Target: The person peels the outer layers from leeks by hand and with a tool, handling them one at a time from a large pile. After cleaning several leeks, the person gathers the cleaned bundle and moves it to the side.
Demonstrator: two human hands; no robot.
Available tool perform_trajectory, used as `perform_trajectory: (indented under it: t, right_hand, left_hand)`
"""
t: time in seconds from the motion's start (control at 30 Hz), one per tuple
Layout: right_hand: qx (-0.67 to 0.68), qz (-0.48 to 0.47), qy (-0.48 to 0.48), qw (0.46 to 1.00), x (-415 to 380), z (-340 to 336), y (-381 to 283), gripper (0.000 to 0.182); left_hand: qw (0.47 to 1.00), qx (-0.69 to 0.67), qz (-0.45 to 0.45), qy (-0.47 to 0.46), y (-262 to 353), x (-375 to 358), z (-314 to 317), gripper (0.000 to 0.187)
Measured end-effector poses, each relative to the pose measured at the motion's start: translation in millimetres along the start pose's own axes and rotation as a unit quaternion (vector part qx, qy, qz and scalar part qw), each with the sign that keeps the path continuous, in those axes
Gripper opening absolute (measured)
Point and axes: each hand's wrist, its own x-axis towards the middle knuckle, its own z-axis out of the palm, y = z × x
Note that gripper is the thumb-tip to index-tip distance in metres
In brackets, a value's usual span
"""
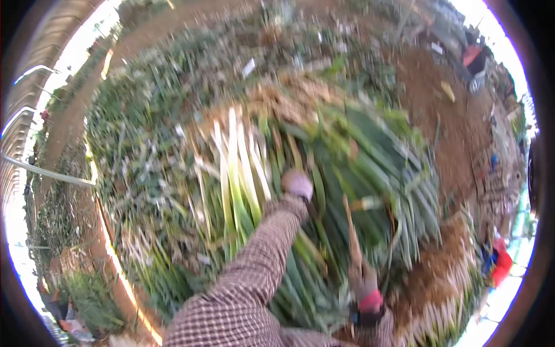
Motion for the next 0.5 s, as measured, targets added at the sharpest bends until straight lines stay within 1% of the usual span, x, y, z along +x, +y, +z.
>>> perform_trajectory:
  t: [0.03,0.07,0.1,0.13,0.17,0.2,0.23,0.27,0.3,0.33,0.37,0.43,0.47,0.5]
  right_hand:
    - [-0.085,-0.014,0.024,0.996,-18.0,-4.4,18.9,0.021]
    - [-0.062,-0.013,0.035,0.997,-29.6,-1.6,23.9,0.015]
    - [-0.008,-0.029,0.031,0.999,-12.6,22.8,-10.5,0.012]
    - [-0.077,-0.047,0.031,0.995,-17.8,18.9,-11.2,0.019]
    - [-0.147,-0.061,0.036,0.987,-24.4,13.0,-11.9,0.032]
    - [-0.219,-0.07,0.044,0.972,-32.3,7.0,-12.2,0.047]
    - [-0.226,-0.073,0.038,0.971,-38.9,2.7,-16.3,0.046]
    - [-0.234,-0.076,0.031,0.969,-42.2,-0.4,-22.5,0.045]
    - [-0.247,-0.063,0.017,0.967,-54.7,-4.4,-25.4,0.045]
    - [-0.187,-0.058,0.029,0.98,-61.2,-5.0,-30.8,0.039]
    - [-0.163,-0.088,0.052,0.981,-68.5,-5.7,-39.9,0.038]
    - [-0.118,-0.154,0.097,0.976,-79.5,-8.1,-64.5,0.035]
    - [-0.179,-0.098,0.038,0.978,-75.5,-23.6,-54.4,0.039]
    - [-0.136,-0.106,0.057,0.983,-83.3,-24.7,-63.6,0.028]
  left_hand:
    - [0.999,-0.004,0.009,0.034,9.2,26.9,-17.4,0.017]
    - [0.999,-0.019,-0.018,0.028,9.4,35.2,-34.2,0.024]
    - [0.998,-0.034,-0.045,0.022,10.7,41.7,-53.3,0.036]
    - [0.996,-0.048,-0.072,0.018,10.9,50.5,-70.0,0.048]
    - [0.992,-0.09,-0.075,-0.036,18.3,35.0,-85.1,0.06]
    - [0.994,-0.081,-0.079,0.002,16.9,37.3,-52.8,0.062]
    - [0.993,-0.098,-0.061,-0.021,25.8,36.9,-67.4,0.067]
    - [0.992,-0.128,0.01,0.013,4.3,1.6,-53.0,0.07]
    - [0.986,-0.165,0.031,0.026,-6.0,-7.7,-49.6,0.066]
    - [0.918,-0.396,0.003,-0.024,-9.6,-24.0,-58.3,0.063]
    - [0.794,-0.602,-0.029,-0.075,-11.9,-43.2,-64.4,0.061]
    - [0.724,-0.681,-0.017,-0.109,-3.3,-72.2,-81.4,0.06]
    - [0.686,-0.716,-0.009,-0.126,0.6,-80.8,-89.6,0.06]
    - [0.679,-0.712,0.031,-0.176,5.2,-87.2,-92.7,0.054]
